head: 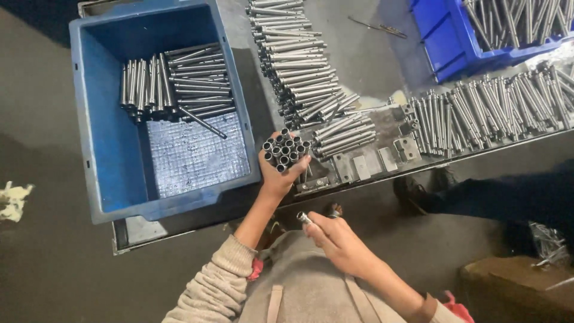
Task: A worker is manually assembling metal components by inserting long metal rods into a circular multi-hole fixture on a metal workbench in a factory setting.
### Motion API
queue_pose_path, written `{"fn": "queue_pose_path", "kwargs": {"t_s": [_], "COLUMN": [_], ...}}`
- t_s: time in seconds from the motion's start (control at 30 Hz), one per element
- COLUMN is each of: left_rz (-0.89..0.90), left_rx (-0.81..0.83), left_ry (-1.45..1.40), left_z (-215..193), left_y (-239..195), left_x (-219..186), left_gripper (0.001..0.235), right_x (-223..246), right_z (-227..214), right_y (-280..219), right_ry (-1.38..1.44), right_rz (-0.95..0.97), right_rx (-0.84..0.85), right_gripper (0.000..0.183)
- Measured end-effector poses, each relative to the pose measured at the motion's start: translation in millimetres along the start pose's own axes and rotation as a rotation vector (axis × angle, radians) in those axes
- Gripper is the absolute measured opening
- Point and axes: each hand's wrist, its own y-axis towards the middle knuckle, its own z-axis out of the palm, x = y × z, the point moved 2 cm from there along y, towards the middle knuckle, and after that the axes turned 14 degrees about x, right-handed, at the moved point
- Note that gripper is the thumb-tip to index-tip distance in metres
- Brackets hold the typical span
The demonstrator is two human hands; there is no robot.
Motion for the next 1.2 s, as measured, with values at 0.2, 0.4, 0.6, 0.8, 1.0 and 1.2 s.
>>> {"fn": "queue_pose_path", "kwargs": {"t_s": [0.2,0.4,0.6,0.8,1.0,1.2], "left_rz": [-0.042,-0.055,-0.006,0.006,-0.002,-0.091], "left_rx": [0.001,-0.004,-0.026,-0.054,-0.031,-0.011], "left_ry": [0.075,0.149,0.164,0.207,0.267,0.140], "left_z": [-3,9,6,5,6,33], "left_y": [-4,-7,-4,-7,-4,0], "left_x": [5,-2,8,17,23,-29], "left_gripper": [0.040,0.035,0.034,0.037,0.045,0.045], "right_x": [-26,-66,-85,-99,-102,-4], "right_z": [-86,-134,-148,-260,-333,-147], "right_y": [-15,-8,5,-56,-49,19], "right_ry": [-0.468,-0.840,-0.862,-0.791,-0.933,-0.545], "right_rz": [-0.012,-0.151,-0.223,-0.233,0.238,-0.170], "right_rx": [-0.597,-0.262,-0.185,-0.827,-1.013,-0.518], "right_gripper": [0.019,0.010,0.024,0.021,0.059,0.039]}}
